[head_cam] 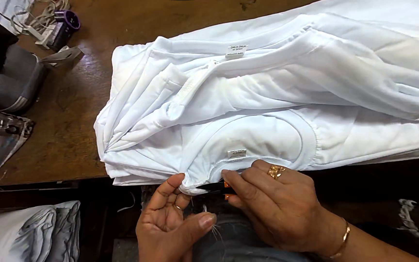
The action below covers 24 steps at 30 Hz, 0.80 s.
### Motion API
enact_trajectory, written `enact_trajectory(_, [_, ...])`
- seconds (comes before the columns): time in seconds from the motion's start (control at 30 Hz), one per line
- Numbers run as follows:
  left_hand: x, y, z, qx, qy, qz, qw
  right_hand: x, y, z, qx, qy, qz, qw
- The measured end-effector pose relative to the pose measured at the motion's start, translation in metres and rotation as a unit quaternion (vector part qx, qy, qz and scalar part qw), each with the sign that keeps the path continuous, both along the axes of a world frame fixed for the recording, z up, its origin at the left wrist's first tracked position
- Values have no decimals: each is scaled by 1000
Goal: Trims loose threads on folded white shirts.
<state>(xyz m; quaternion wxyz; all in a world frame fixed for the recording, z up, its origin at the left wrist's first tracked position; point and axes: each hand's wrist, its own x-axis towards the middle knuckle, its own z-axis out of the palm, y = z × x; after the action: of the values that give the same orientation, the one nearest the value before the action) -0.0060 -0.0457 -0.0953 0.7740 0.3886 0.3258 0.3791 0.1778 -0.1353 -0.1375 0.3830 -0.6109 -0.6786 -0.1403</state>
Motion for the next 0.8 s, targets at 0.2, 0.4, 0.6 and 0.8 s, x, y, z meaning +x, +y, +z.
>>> enact_trajectory(0.2, [0,-1,-1,11,6,0,1000,-9,10,4,13,-3,-3,1000])
enact_trajectory(0.4, [-1,-1,0,20,6,-9,1000,-4,9,4,-4,39,7,999])
enact_trajectory(0.6, [-1,-2,-1,42,-2,-20,999,9,0,12,-8,305,52,951])
enact_trajectory(0.8, [-1,-1,-6,20,-66,-7,998,-9,27,18,8,270,96,958])
